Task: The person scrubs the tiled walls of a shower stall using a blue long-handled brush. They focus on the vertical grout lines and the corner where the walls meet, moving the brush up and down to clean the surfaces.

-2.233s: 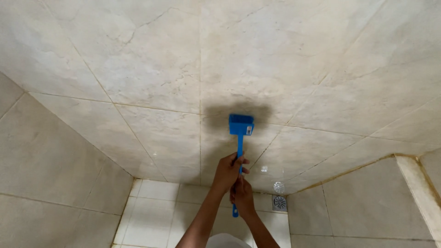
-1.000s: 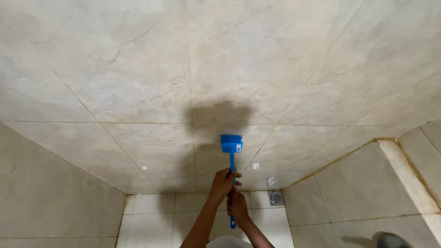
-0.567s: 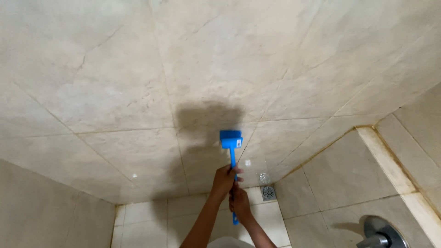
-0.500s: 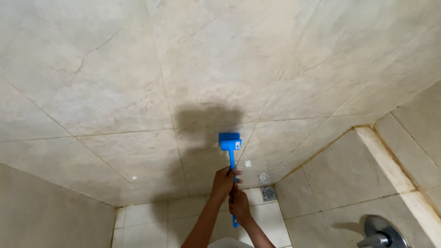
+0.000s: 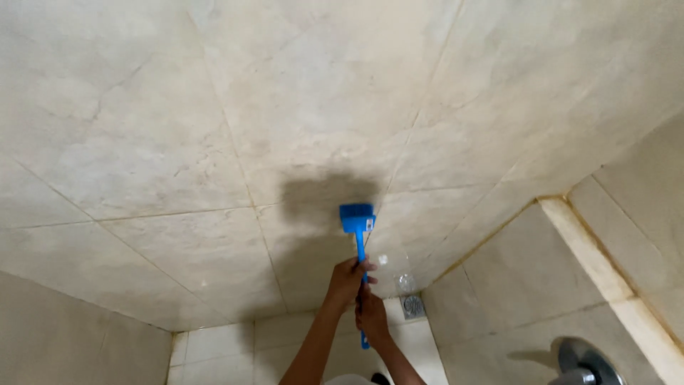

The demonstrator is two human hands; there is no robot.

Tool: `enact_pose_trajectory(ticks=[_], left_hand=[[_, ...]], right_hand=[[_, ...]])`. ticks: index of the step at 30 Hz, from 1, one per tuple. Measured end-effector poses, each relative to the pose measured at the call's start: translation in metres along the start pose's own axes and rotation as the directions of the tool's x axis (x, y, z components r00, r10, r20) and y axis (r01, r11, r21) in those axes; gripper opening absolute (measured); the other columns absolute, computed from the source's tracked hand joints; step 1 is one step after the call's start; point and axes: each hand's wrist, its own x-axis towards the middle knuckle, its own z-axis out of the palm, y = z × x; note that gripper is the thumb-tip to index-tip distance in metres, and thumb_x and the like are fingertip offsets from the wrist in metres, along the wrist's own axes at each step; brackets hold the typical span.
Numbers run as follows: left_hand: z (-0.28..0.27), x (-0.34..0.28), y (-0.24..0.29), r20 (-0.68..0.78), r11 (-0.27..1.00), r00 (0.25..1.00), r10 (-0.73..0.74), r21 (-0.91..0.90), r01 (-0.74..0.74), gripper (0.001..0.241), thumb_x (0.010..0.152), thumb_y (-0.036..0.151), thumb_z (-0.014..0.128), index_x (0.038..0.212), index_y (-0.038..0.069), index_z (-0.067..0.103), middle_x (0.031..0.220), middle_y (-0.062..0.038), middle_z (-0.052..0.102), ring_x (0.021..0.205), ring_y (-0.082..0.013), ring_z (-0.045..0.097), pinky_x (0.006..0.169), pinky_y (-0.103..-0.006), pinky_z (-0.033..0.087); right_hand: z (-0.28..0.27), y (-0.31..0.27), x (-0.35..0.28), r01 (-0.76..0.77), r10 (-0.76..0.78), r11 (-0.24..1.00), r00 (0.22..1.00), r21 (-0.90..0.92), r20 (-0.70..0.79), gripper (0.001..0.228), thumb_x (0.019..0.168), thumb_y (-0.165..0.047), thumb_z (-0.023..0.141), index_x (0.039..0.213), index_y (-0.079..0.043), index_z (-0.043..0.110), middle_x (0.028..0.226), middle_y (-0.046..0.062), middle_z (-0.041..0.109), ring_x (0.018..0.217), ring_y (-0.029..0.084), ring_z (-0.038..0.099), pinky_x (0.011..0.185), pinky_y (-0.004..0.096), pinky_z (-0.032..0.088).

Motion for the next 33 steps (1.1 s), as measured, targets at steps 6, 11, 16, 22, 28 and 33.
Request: enact_pose_trajectory(ticks=[6,11,16,22,28,33], left_hand=[[0.035,0.016,-0.019,-0.026,0.997,0.997,-0.066,-0.031,0.065,0.037,0.103,0.024,0.059,0.13,0.0,0.064,0.105,-0.01,0.078,0.076,-0.0185,0.076,0.056,-0.031,0.057],[0.082,0.03,-0.01,-0.002,1.0,1.0,0.003,-0.016,-0.003,0.039,0.103,0.024,0.06,0.132,-0.002,0.064,0.104,-0.013,0.077,0.075,-0.0192,0.074,0.055,-0.0306,0.054],[0.107,0.037,-0.01,-0.016,0.997,0.997,0.071,0.004,-0.071,0.042,0.102,0.024,0.059,0.138,0.002,0.059,0.106,-0.01,0.077,0.077,-0.0173,0.074,0.057,-0.0304,0.055],[0.098,0.052,-0.074,-0.158,0.995,0.987,0.014,0.096,0.002,0.038,0.103,0.022,0.059,0.135,0.002,0.064,0.106,-0.009,0.079,0.076,-0.0165,0.075,0.057,-0.029,0.054],[0.121,0.047,-0.06,-0.178,0.996,0.982,0.068,0.077,-0.055,0.026,0.104,0.023,0.061,0.115,0.002,0.072,0.099,-0.005,0.079,0.072,-0.0124,0.07,0.056,-0.0277,0.05],[0.135,0.037,-0.014,-0.126,0.964,0.981,0.146,0.241,-0.113,0.026,0.106,0.025,0.06,0.113,0.004,0.075,0.094,-0.007,0.079,0.074,-0.0098,0.069,0.057,-0.0261,0.05]], right_hand=[[-0.046,0.013,0.019,0.018,-0.02,0.998,0.999,-0.064,-0.033,0.058,0.106,-0.054,0.037,0.071,-0.011,0.054,0.049,0.001,0.045,0.036,0.012,0.041,0.035,0.031,0.032],[-0.078,-0.013,0.028,0.163,-0.174,0.974,0.983,-0.157,-0.065,0.064,0.107,-0.052,0.033,0.064,-0.009,0.054,0.044,0.004,0.046,0.034,0.014,0.044,0.034,0.033,0.032],[-0.109,-0.03,0.036,0.227,-0.231,0.951,0.973,-0.21,0.006,0.063,0.107,-0.048,0.033,0.067,-0.007,0.057,0.047,0.005,0.051,0.038,0.015,0.049,0.039,0.036,0.037],[-0.139,0.06,0.082,0.529,-0.501,0.68,0.841,-0.508,0.205,0.058,0.111,-0.045,0.03,0.077,-0.007,0.057,0.055,0.008,0.051,0.047,0.023,0.05,0.044,0.041,0.039],[-0.141,0.023,0.062,0.275,-0.27,0.92,0.961,-0.28,0.057,0.058,0.108,-0.043,0.037,0.064,-0.007,0.052,0.049,0.006,0.049,0.041,0.017,0.049,0.042,0.039,0.037],[-0.134,0.008,0.072,0.179,-0.177,0.982,0.983,-0.052,0.046,0.06,0.109,-0.044,0.035,0.065,-0.007,0.049,0.05,0.004,0.046,0.041,0.016,0.045,0.04,0.037,0.036]])
